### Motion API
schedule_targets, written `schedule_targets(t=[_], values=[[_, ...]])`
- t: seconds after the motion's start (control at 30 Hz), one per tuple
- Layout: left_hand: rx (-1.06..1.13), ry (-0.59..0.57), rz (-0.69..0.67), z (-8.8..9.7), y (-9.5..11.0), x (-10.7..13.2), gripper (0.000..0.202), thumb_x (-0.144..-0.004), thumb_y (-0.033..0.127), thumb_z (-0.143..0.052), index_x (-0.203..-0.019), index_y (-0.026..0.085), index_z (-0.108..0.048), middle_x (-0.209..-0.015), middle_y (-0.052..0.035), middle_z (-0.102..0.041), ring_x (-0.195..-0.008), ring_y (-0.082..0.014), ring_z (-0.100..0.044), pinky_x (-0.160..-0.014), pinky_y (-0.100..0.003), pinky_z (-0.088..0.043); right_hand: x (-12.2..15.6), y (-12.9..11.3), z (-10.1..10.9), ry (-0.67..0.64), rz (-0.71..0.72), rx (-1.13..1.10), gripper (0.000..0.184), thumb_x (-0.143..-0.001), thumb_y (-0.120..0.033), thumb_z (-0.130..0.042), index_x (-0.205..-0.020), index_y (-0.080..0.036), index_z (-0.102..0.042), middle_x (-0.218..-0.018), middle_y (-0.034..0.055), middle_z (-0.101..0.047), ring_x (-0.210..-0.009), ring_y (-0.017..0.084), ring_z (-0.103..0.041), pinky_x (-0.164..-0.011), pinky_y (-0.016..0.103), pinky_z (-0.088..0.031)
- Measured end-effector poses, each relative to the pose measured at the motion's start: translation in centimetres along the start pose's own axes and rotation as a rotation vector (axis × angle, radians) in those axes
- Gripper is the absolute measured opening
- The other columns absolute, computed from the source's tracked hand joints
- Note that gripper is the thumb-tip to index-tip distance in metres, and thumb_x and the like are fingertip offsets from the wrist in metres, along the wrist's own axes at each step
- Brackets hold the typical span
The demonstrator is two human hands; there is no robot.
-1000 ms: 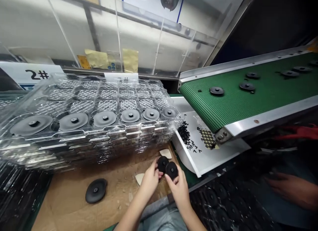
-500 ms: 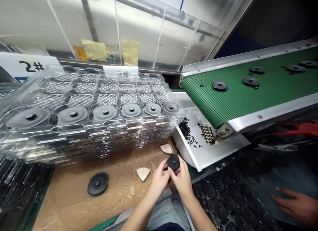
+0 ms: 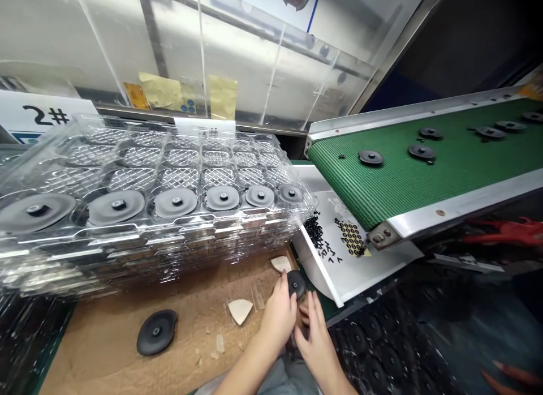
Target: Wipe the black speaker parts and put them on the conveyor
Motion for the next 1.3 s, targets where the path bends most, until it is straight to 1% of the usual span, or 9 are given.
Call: schedule_targets(t=[0.1,0.2,0.4,0.57,0.67,0.83,1.0,1.13,1.3], values=[[-0.107,-0.067,-0.004,-0.4,0.6,-0.5,0.058,-0.082,0.018,-0.037,-0.136,-0.001,-0.030,-0.139,-0.0244,-0.039,-0.129,-0.0279,-0.039,-0.106,-0.037,-0.028,0.7,-5.7,4.8,-0.456,0.124,0.081,0.045,-0.063,-0.026,-0.068,-0.108,-0.025,-0.067,-0.115,0.0081,-0.064,-0.103,0.027,-0.060,-0.093,0.039,-0.045],[-0.206,-0.120,-0.006,-1.2,1.1,-0.8,0.059,-0.081,0.015,-0.040,-0.137,0.001,-0.028,-0.138,-0.0235,-0.041,-0.126,-0.0266,-0.043,-0.104,-0.034,-0.032,-0.6,-14.5,10.6,-0.818,0.316,0.374,0.052,-0.072,-0.028,-0.064,-0.123,-0.031,-0.055,-0.103,0.0022,-0.069,-0.089,0.020,-0.065,-0.083,0.031,-0.051],[-0.346,-0.077,-0.026,-0.1,1.6,0.3,0.060,-0.078,0.010,-0.038,-0.137,0.004,-0.032,-0.143,-0.0228,-0.034,-0.127,-0.0342,-0.039,-0.104,-0.047,-0.029,-15.6,-27.1,16.9,-0.029,0.549,1.105,0.046,-0.083,-0.036,-0.051,-0.128,-0.028,-0.049,-0.120,0.0071,-0.059,-0.113,0.028,-0.051,-0.091,0.047,-0.043],[-0.320,-0.070,-0.099,2.6,0.9,2.6,0.052,-0.082,0.024,-0.039,-0.131,0.008,-0.043,-0.136,-0.0185,-0.046,-0.123,-0.0286,-0.045,-0.103,-0.042,-0.034,-26.1,-26.0,17.2,0.178,0.336,1.175,0.088,-0.064,-0.035,-0.074,-0.139,-0.015,-0.033,-0.138,0.0239,-0.035,-0.124,0.044,-0.034,-0.091,0.058,-0.037],[-0.171,-0.107,-0.129,3.8,1.0,4.1,0.045,-0.084,0.030,-0.039,-0.124,0.013,-0.051,-0.124,-0.0157,-0.058,-0.107,-0.0237,-0.058,-0.092,-0.035,-0.045,-28.1,-24.9,17.8,0.202,0.299,1.094,0.093,-0.067,-0.031,-0.072,-0.142,-0.009,-0.023,-0.127,0.0261,-0.047,-0.116,0.039,-0.047,-0.087,0.051,-0.044],[0.674,-0.176,0.010,5.5,4.4,6.2,0.033,-0.080,0.041,-0.056,-0.106,0.021,-0.063,-0.114,-0.0103,-0.065,-0.098,-0.0228,-0.063,-0.086,-0.034,-0.047,-23.0,-27.2,16.8,0.171,0.519,0.944,0.083,-0.073,-0.026,-0.066,-0.142,-0.014,-0.022,-0.132,0.0165,-0.044,-0.122,0.029,-0.044,-0.100,0.042,-0.038],[1.487,-0.413,0.139,7.0,9.3,7.8,0.057,-0.084,0.057,-0.039,-0.117,0.015,-0.059,-0.128,-0.0142,-0.056,-0.115,-0.0272,-0.053,-0.092,-0.040,-0.043,-7.3,-26.1,9.1,-0.584,0.956,0.624,0.075,-0.078,-0.022,-0.061,-0.141,-0.023,-0.022,-0.136,0.0067,-0.044,-0.124,0.020,-0.043,-0.104,0.035,-0.037],[1.661,-0.454,0.198,7.1,9.9,8.7,0.063,-0.088,0.055,-0.025,-0.113,0.008,-0.060,-0.108,-0.0142,-0.067,-0.109,-0.0231,-0.057,-0.098,-0.034,-0.038,0.4,-21.3,4.6,-0.834,1.030,0.584,0.069,-0.083,-0.020,-0.055,-0.141,-0.019,-0.018,-0.135,0.0077,-0.046,-0.128,0.019,-0.036,-0.113,0.043,-0.020],[1.673,-0.316,0.331,6.7,9.0,9.1,0.059,-0.091,0.050,-0.023,-0.091,0.011,-0.067,-0.088,-0.0118,-0.071,-0.098,-0.0242,-0.063,-0.097,-0.042,-0.039,0.5,-17.0,3.4,-0.691,0.847,0.472,0.076,-0.082,-0.033,-0.060,-0.142,-0.019,-0.015,-0.143,0.0109,-0.034,-0.136,0.023,-0.020,-0.111,0.047,-0.022]])
Point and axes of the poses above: each hand's wrist, its own x-axis away from the middle knuckle, its own z-axis out of the back of the hand, y = z × x, the point moved 3 cm from there along -x, towards the middle knuckle
